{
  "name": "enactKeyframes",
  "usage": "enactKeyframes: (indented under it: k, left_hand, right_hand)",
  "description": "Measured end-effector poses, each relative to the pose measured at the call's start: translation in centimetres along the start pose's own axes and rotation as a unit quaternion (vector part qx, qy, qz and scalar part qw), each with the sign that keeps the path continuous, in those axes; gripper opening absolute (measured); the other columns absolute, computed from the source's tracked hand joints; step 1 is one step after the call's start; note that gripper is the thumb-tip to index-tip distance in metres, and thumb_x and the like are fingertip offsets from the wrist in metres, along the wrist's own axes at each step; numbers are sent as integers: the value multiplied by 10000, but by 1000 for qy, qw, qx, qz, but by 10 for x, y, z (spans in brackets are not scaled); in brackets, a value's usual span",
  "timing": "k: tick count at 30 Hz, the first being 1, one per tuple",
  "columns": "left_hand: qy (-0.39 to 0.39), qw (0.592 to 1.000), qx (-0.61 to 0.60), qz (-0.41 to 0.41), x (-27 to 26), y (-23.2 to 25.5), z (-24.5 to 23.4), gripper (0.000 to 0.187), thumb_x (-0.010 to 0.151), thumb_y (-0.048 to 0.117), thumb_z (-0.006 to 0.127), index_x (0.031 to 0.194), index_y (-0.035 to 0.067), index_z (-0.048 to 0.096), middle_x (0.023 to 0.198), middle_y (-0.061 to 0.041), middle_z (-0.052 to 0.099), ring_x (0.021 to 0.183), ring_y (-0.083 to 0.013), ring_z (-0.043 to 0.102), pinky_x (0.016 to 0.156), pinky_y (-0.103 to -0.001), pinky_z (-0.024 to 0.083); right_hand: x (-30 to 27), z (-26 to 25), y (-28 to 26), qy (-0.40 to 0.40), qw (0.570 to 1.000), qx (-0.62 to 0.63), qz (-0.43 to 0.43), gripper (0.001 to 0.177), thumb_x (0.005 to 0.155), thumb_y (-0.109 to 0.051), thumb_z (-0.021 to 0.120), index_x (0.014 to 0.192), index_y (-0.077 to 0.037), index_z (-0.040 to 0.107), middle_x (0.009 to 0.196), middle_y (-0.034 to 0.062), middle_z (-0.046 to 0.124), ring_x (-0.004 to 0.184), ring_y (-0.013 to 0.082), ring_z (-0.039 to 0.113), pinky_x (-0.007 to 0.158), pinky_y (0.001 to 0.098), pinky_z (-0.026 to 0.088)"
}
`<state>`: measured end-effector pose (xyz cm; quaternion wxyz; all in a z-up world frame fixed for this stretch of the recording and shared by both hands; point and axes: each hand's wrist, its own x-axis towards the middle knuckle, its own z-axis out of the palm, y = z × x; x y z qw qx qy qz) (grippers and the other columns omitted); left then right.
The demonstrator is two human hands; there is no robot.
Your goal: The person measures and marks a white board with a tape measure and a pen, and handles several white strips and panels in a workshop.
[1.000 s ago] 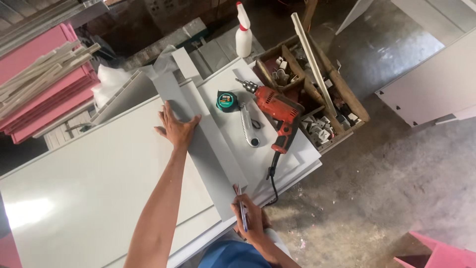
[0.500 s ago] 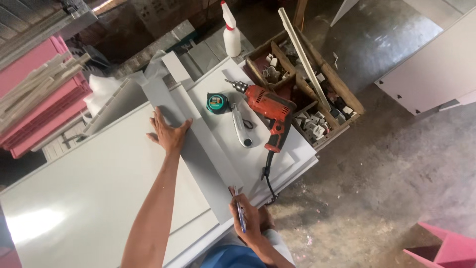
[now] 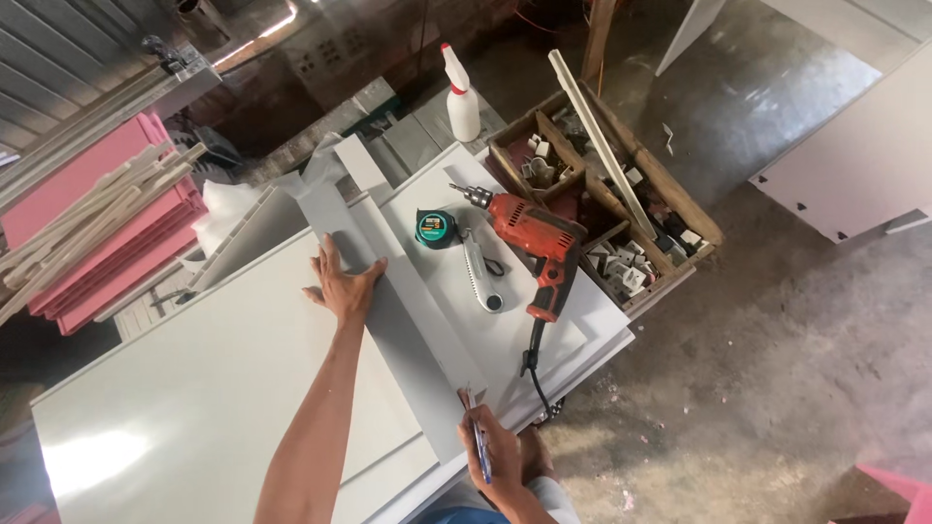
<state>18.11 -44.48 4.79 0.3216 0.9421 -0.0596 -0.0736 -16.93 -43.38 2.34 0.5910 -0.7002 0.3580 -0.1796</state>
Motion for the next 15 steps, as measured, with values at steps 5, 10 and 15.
enactKeyframes:
  k: [5,10,15]
  left_hand:
    - [7,1000,2,-2,0,2,1,1134,639,542,776,1624,240,303,1684,-102,320,1596,-295,131,1183,-690,-46]
    - [6,1000,8,-3,-2,3,2,1119,663,538,762,1631,255,277,1693,-79,307,1599,-291,121,1180,-689,-63]
    - [4,1000,21,12,1,-3,3,1123,666,583,758,1631,260,282,1684,-126,315,1595,-311,126,1172,-708,-47]
  right_hand:
    - [2,-4,-17,-11,1000,13,22,152,942,-303,593,827,-231,525,1426,49,688,694,33,778,516,248,447]
    - [2,-4,-19,1,1000,6,8,154,918,-274,614,805,-238,515,1385,40,722,835,62,844,540,241,475]
    - [1,-2,-13,-26,999,-8,42,177,960,-356,584,851,-233,518,1449,-12,672,810,108,781,630,283,511]
